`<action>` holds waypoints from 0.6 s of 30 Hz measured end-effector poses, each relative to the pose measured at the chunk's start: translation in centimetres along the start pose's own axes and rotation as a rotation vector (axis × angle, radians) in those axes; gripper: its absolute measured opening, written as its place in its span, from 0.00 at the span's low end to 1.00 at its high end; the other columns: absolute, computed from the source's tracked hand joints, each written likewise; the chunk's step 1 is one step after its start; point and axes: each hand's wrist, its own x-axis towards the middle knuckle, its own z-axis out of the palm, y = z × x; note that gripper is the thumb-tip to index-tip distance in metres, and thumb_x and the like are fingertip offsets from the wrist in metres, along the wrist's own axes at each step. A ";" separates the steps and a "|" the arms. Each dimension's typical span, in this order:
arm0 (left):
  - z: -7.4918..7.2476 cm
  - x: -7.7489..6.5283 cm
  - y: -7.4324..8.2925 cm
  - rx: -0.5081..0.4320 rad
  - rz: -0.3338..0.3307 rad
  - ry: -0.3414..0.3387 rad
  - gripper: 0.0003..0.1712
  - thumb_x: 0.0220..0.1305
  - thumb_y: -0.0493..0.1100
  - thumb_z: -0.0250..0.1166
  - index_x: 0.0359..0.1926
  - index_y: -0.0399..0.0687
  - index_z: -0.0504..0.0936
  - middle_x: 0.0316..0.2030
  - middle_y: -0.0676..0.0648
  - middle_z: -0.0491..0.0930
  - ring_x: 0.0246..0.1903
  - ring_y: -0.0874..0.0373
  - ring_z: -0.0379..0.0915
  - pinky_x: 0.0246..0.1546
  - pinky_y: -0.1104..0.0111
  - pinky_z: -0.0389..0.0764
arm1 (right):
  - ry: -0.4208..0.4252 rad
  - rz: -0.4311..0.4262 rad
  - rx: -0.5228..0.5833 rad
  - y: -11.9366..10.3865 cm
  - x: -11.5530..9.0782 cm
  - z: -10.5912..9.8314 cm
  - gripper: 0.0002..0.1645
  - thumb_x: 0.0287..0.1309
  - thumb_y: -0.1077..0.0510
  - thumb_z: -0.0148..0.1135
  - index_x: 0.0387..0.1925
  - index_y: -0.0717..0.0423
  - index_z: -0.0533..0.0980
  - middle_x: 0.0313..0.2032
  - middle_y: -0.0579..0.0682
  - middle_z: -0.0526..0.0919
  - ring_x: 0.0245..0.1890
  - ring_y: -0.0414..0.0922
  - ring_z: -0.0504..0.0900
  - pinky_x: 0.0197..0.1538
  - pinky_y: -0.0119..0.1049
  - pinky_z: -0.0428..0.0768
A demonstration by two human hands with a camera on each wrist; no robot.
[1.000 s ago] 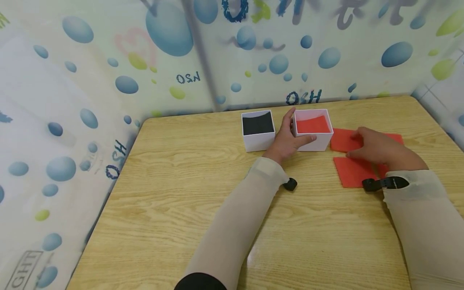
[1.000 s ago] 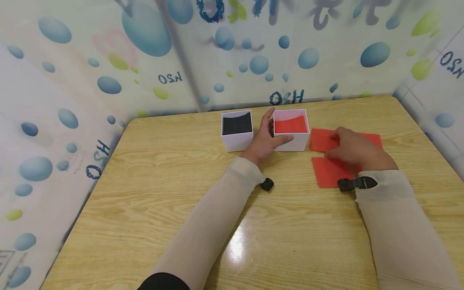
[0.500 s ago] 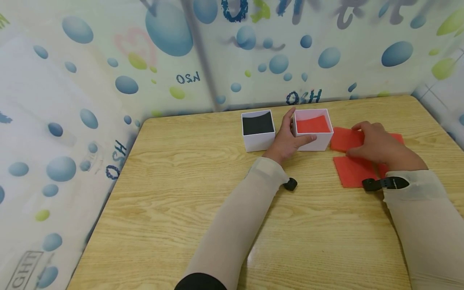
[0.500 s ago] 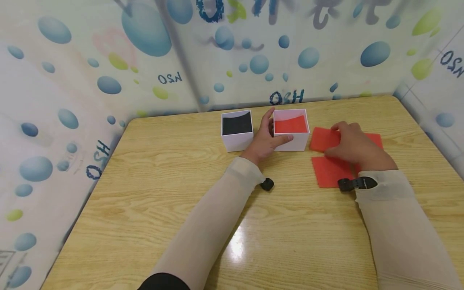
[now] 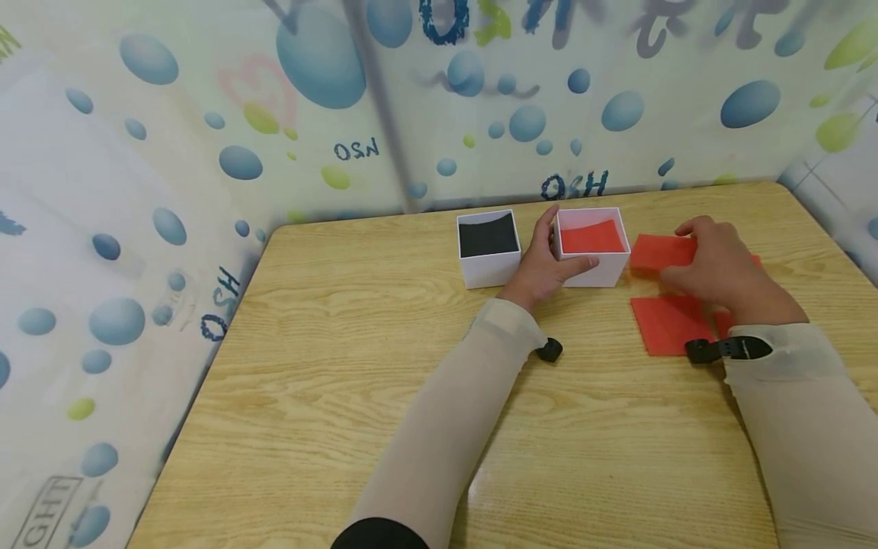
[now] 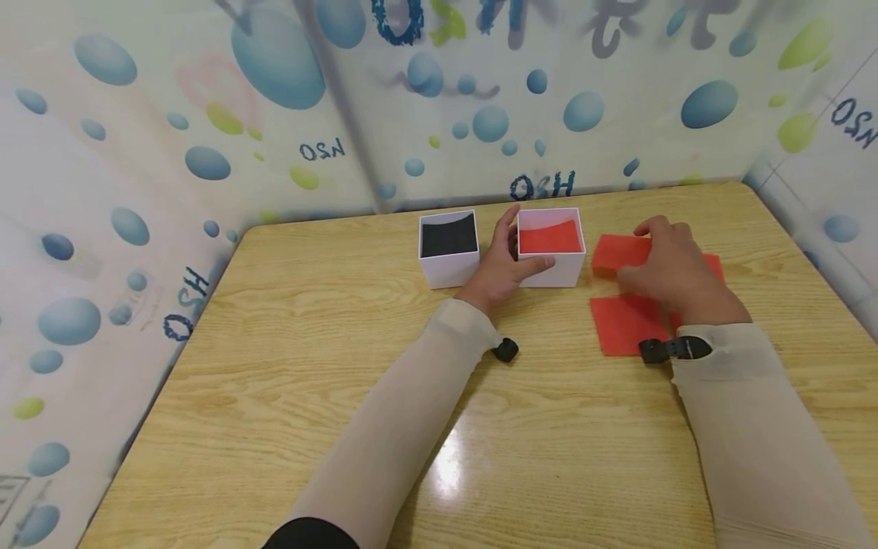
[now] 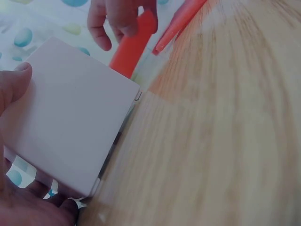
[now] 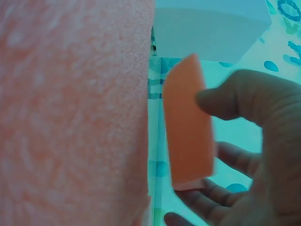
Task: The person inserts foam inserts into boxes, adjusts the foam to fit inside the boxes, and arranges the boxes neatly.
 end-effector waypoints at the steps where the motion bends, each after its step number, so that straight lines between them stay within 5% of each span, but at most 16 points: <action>1: 0.0 0.0 0.0 0.002 0.001 0.000 0.60 0.63 0.44 0.79 0.82 0.79 0.48 0.72 0.59 0.66 0.65 0.65 0.66 0.69 0.65 0.75 | 0.024 0.004 0.010 -0.1 0.0 -0.1 0.46 0.63 0.53 0.65 0.73 0.71 0.56 0.66 0.76 0.58 0.61 0.73 0.60 0.54 0.72 0.76; 11: 0.0 0.0 -0.1 0.013 0.008 -0.004 0.61 0.62 0.45 0.79 0.82 0.80 0.48 0.72 0.59 0.66 0.63 0.64 0.67 0.70 0.64 0.74 | 0.261 0.070 0.222 -3.1 -1.1 -1.1 0.47 0.70 0.45 0.61 0.78 0.63 0.55 0.74 0.68 0.60 0.70 0.68 0.62 0.67 0.65 0.74; 18: 0.0 0.2 -0.1 0.008 0.013 0.002 0.60 0.63 0.44 0.79 0.82 0.79 0.49 0.73 0.58 0.66 0.65 0.63 0.67 0.66 0.65 0.77 | 0.241 -0.028 0.372 -5.4 -1.6 0.0 0.43 0.73 0.45 0.62 0.78 0.55 0.58 0.75 0.60 0.63 0.76 0.61 0.62 0.75 0.58 0.68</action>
